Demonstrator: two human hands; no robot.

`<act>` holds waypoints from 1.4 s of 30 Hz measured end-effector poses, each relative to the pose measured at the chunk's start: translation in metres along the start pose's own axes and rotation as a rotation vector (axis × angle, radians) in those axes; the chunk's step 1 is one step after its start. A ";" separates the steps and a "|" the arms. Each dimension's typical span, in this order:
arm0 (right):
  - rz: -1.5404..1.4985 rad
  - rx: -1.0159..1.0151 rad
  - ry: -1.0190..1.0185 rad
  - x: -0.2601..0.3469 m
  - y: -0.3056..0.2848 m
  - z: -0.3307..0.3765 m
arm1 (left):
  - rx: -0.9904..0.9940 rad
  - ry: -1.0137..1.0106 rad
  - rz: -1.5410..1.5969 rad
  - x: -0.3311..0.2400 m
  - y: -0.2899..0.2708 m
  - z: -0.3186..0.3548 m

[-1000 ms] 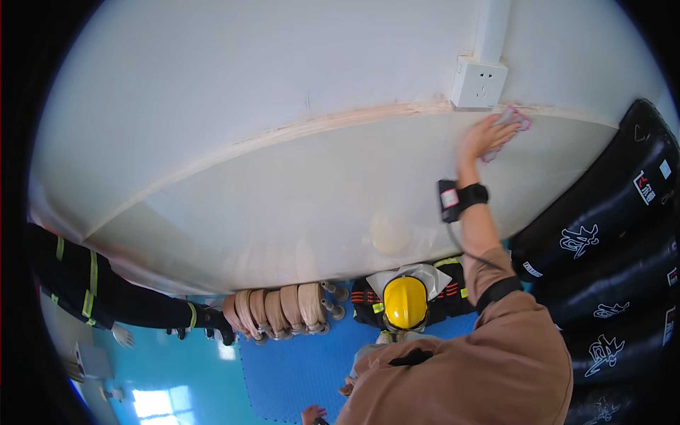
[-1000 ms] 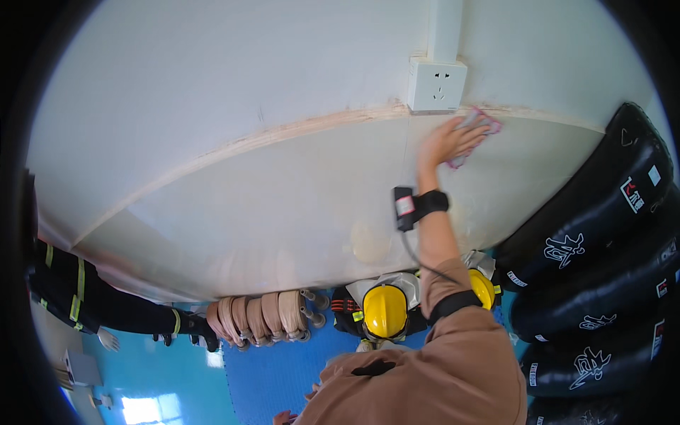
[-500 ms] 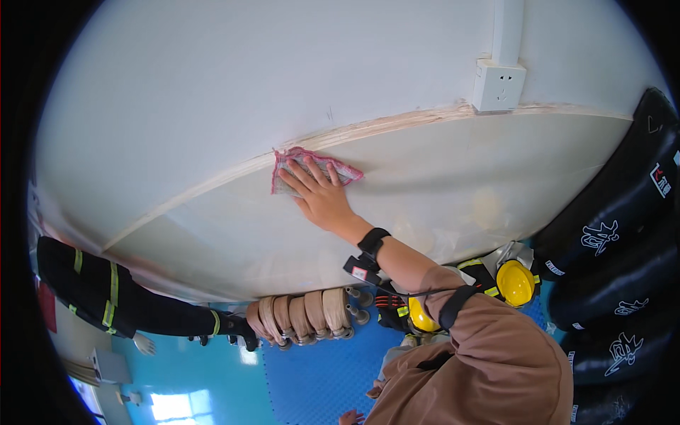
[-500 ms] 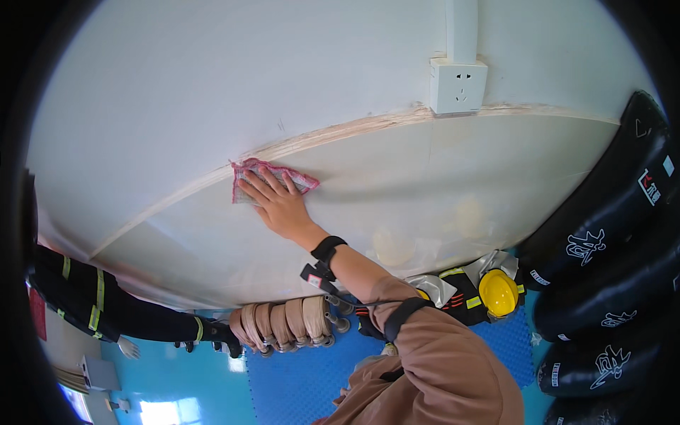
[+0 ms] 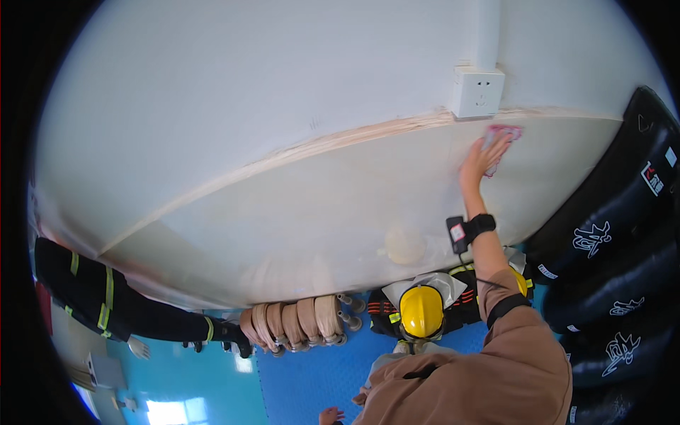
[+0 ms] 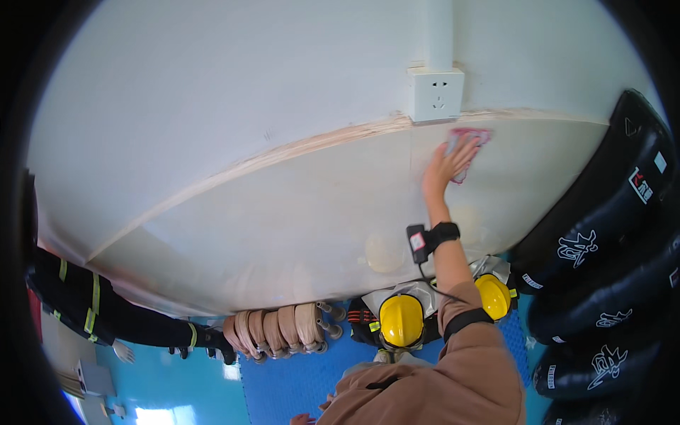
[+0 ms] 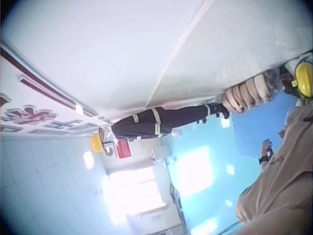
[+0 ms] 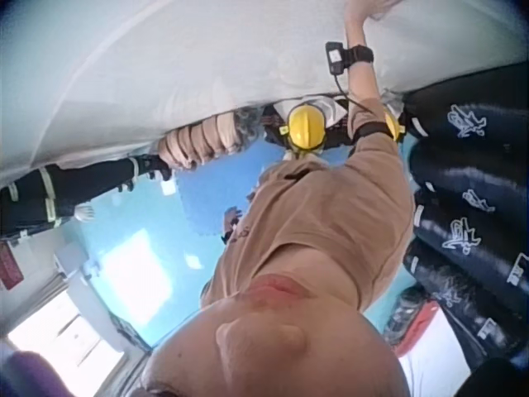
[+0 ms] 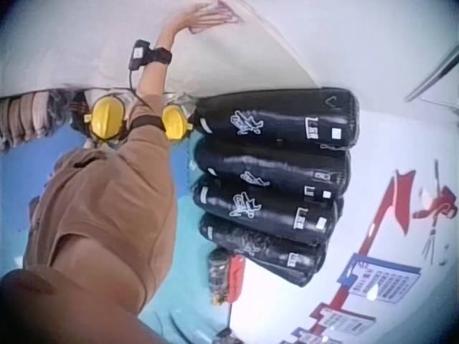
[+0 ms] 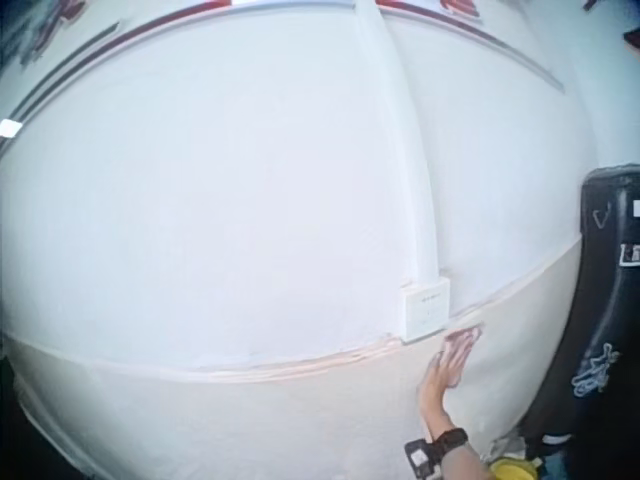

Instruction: The user is wiping a white wall using a pink cloth.

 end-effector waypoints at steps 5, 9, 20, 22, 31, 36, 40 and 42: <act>-0.184 -0.190 0.529 -0.055 -0.021 -0.025 | 0.046 0.094 0.047 -0.001 -0.007 -0.004; -0.137 -0.222 0.316 -0.031 -0.015 -0.012 | 0.041 0.072 0.030 -0.014 -0.008 -0.012; -0.038 0.263 -0.057 0.142 0.074 0.137 | 0.124 0.129 -0.128 -0.107 -0.010 -0.080; -0.033 0.342 -0.069 0.141 0.078 0.136 | 0.138 0.148 -0.168 -0.132 -0.006 -0.092; -0.067 0.079 0.021 0.085 0.026 0.055 | 0.136 0.191 -0.245 -0.175 0.024 -0.093; 0.013 -0.002 -0.045 0.038 -0.011 -0.005 | 0.080 0.175 -0.233 -0.143 0.044 -0.073; 0.009 -0.113 0.093 -0.036 -0.044 -0.061 | 0.040 0.155 -0.202 -0.108 0.080 -0.041; -0.005 -0.156 0.174 -0.076 -0.058 -0.085 | 0.017 0.160 -0.163 -0.082 0.103 -0.025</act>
Point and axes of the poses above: each hand's wrist, its own z-axis away from the middle knuckle, its own y-axis out of the palm, x = y × z, the point moved 9 cm from there along -z, towards the middle knuckle, and after that the axes turned 2 degrees about y, right-handed, at the moved point
